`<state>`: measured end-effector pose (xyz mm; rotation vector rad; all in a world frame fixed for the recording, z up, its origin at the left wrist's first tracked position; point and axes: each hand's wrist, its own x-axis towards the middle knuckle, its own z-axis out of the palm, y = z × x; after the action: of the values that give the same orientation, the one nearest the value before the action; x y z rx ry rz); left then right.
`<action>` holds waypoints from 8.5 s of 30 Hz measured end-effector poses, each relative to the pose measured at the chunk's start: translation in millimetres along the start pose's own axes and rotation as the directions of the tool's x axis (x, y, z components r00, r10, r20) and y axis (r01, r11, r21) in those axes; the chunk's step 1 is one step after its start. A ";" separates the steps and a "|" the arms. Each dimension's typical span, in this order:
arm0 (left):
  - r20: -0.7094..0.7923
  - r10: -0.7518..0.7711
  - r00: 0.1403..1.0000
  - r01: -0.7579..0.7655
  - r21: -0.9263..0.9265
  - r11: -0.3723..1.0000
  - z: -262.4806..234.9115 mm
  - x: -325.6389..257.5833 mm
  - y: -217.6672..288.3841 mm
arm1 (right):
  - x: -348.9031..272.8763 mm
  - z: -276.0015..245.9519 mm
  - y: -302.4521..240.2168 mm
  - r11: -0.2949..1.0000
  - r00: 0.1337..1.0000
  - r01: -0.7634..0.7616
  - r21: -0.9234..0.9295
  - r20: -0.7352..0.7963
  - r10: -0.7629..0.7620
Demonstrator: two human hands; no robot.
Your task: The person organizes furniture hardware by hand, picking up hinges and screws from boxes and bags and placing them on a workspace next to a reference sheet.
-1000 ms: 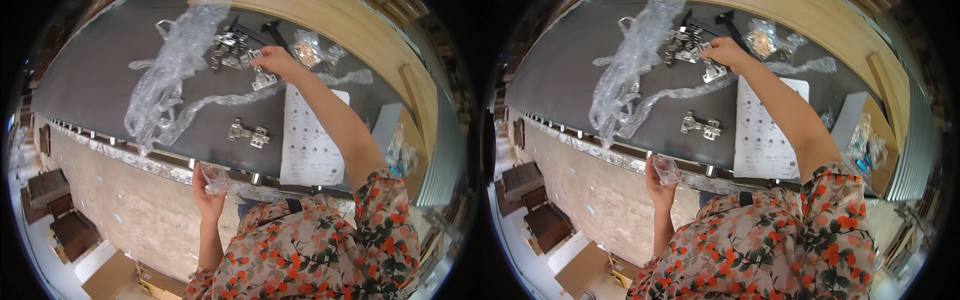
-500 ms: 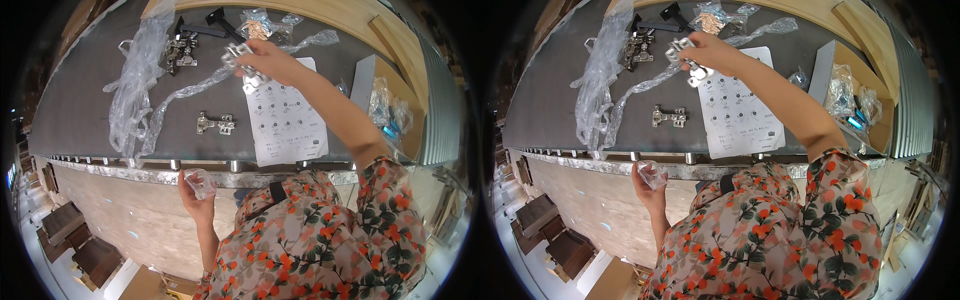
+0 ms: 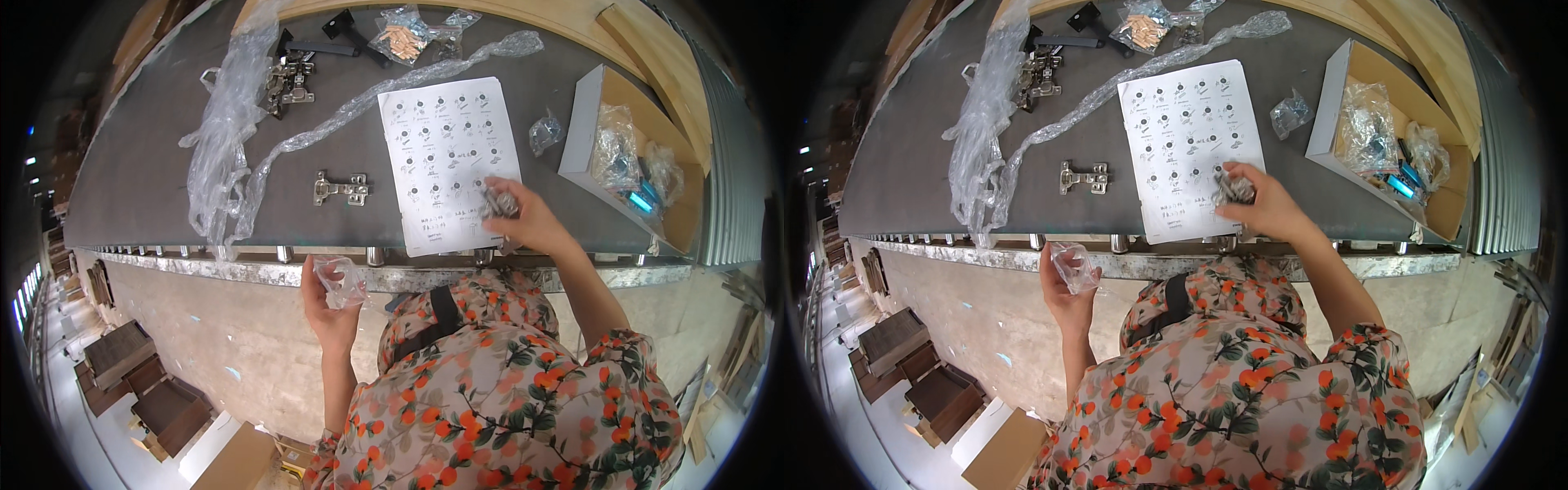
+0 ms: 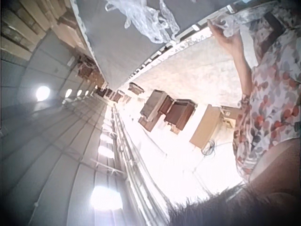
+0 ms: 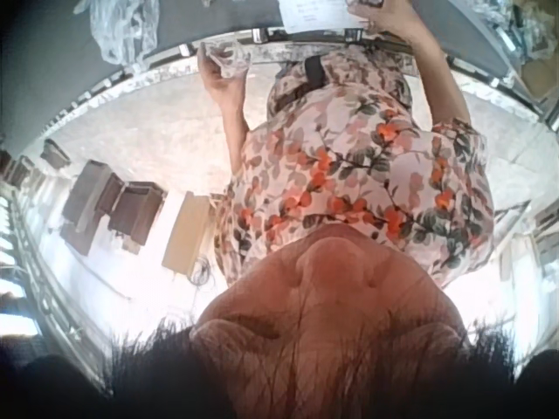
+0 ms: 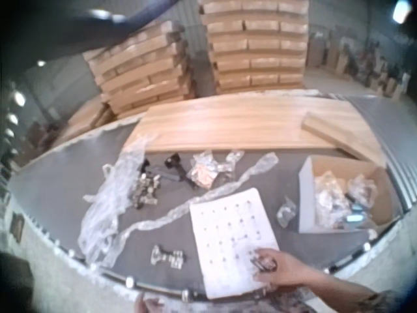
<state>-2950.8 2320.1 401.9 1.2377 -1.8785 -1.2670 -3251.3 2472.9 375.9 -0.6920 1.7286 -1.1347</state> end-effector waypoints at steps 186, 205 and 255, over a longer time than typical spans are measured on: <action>-0.045 0.086 0.995 -0.085 0.024 0.996 -2.3 -6.6 -2.4 | 33.2 -131.9 -94.0 0.806 0.857 0.469 0.360 -0.407 -0.316; -0.131 -0.005 0.991 0.006 0.007 1.000 -25.0 -1.2 -55.2 | 130.3 8.4 -109.3 0.561 0.838 0.434 -0.705 0.087 -0.539; -0.164 -0.211 0.964 0.162 -0.268 0.950 -42.1 52.0 -53.6 | 233.9 164.2 -117.4 0.581 0.707 0.694 -0.425 0.250 -0.661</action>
<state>-2917.7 2249.0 367.4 1.3695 -1.4416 -1.3823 -3202.5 2168.0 367.2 -1.8303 1.7435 -1.1247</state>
